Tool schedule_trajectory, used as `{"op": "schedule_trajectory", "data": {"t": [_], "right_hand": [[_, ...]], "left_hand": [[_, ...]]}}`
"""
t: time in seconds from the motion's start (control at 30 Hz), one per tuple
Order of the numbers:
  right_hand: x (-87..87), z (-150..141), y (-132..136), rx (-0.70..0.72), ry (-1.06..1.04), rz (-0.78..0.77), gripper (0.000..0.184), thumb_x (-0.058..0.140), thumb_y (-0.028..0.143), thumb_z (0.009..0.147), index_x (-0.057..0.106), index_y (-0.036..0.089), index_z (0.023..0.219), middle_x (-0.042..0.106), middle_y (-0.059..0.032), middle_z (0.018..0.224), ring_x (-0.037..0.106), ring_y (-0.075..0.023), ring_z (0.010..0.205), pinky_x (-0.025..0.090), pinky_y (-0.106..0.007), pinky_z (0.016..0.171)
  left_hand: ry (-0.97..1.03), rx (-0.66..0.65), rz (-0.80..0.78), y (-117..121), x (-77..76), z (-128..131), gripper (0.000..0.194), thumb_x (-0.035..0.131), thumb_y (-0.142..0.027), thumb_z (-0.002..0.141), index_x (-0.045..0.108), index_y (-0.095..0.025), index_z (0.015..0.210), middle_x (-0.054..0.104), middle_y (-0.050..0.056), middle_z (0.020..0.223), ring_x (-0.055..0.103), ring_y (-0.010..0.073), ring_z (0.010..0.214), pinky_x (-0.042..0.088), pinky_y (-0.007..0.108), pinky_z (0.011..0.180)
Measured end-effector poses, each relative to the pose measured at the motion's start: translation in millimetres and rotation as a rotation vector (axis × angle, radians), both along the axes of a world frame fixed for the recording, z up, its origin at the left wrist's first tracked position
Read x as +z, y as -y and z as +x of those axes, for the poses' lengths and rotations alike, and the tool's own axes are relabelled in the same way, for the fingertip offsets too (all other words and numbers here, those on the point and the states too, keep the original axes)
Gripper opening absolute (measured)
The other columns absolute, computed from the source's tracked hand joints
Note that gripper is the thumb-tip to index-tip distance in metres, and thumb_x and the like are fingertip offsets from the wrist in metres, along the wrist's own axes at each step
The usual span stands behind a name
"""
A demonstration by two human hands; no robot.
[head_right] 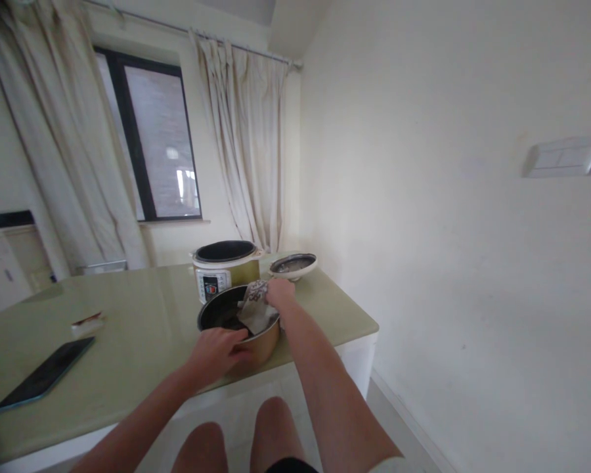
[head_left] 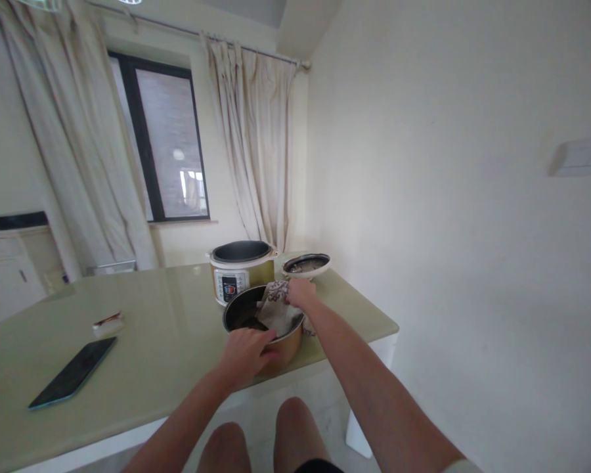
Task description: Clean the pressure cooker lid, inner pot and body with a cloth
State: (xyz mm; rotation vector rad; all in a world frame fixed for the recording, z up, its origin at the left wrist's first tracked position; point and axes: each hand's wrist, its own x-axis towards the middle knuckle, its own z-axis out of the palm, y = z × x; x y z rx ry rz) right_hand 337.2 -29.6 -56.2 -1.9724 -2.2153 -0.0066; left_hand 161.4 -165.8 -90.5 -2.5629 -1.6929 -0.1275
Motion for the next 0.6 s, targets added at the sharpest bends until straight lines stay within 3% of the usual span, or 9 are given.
{"op": "schedule_trajectory", "data": {"t": [0.07, 0.13, 0.23, 0.33, 0.43, 0.53, 0.6], "right_hand": [[2.3, 1.3, -1.6, 0.080, 0.021, 0.014, 0.046, 0.088, 0.046, 0.079, 0.080, 0.020, 0.116, 0.079, -0.0161, 0.121, 0.075, -0.0318, 0.115, 0.058, -0.034, 0.093], [5.3, 1.7, -1.0, 0.138, 0.031, 0.052, 0.042, 0.080, 0.053, 0.088, 0.079, 0.020, 0.114, 0.078, -0.0161, 0.123, 0.074, -0.0319, 0.118, 0.057, -0.034, 0.095], [14.6, 2.2, 4.1, 0.175, 0.038, 0.150, 0.035, 0.058, 0.044, 0.104, 0.073, 0.020, 0.125, 0.077, -0.0169, 0.125, 0.072, -0.0314, 0.121, 0.055, -0.037, 0.098], [28.2, -1.2, 13.9, 0.210, 0.027, 0.288, 0.035, 0.045, 0.028, 0.108, 0.064, 0.021, 0.137, 0.075, -0.0153, 0.127, 0.070, -0.0294, 0.122, 0.053, -0.038, 0.101], [32.1, -16.7, 25.5, 0.440, -0.025, 0.375, 0.040, 0.050, 0.023, 0.103, 0.060, 0.022, 0.142, 0.070, -0.0119, 0.137, 0.063, -0.0276, 0.132, 0.048, -0.036, 0.110], [17.0, -40.9, 31.7, 0.774, 0.021, 0.090, 0.038, 0.063, 0.020, 0.094, 0.068, 0.022, 0.132, 0.072, -0.0064, 0.134, 0.064, -0.0261, 0.128, 0.049, -0.032, 0.108], [1.8, -54.1, 29.9, 0.841, 0.075, -0.129, 0.025, 0.071, 0.018, 0.086, 0.077, 0.019, 0.110, 0.079, -0.0032, 0.110, 0.071, -0.0245, 0.108, 0.054, -0.030, 0.094]], "left_hand": [[0.016, -0.069, -0.044, 2.9, 4.9, -26.8, 0.024, 0.072, -0.049, 0.092, 0.074, -0.027, 0.099, 0.079, 0.007, 0.105, 0.072, 0.0290, 0.108, 0.048, 0.038, 0.095], [0.039, -0.097, -0.067, 4.8, 11.4, -48.1, 0.019, 0.074, -0.045, 0.090, 0.074, -0.027, 0.097, 0.078, 0.007, 0.110, 0.069, 0.0278, 0.114, 0.047, 0.038, 0.101], [-0.008, -0.064, -0.110, 5.9, 19.8, -61.9, 0.019, 0.073, -0.031, 0.087, 0.075, -0.026, 0.106, 0.076, 0.009, 0.123, 0.066, 0.0300, 0.123, 0.047, 0.042, 0.108], [-0.081, -0.010, -0.128, 7.4, 22.2, -49.1, 0.040, 0.070, -0.020, 0.083, 0.073, -0.022, 0.123, 0.074, 0.014, 0.132, 0.065, 0.0339, 0.128, 0.047, 0.048, 0.110], [-0.003, -0.014, -0.099, 9.9, 19.3, -16.5, 0.059, 0.074, -0.033, 0.083, 0.064, -0.022, 0.139, 0.071, 0.016, 0.140, 0.066, 0.0362, 0.129, 0.048, 0.050, 0.109], [0.070, -0.004, -0.062, 10.1, 14.3, 14.9, 0.058, 0.072, -0.053, 0.086, 0.069, -0.021, 0.134, 0.075, 0.017, 0.132, 0.071, 0.0374, 0.121, 0.053, 0.049, 0.101], [0.058, 0.021, -0.036, 8.8, 10.3, 24.2, 0.043, 0.065, -0.051, 0.092, 0.076, -0.020, 0.119, 0.079, 0.017, 0.120, 0.075, 0.0361, 0.111, 0.056, 0.046, 0.093]]}}
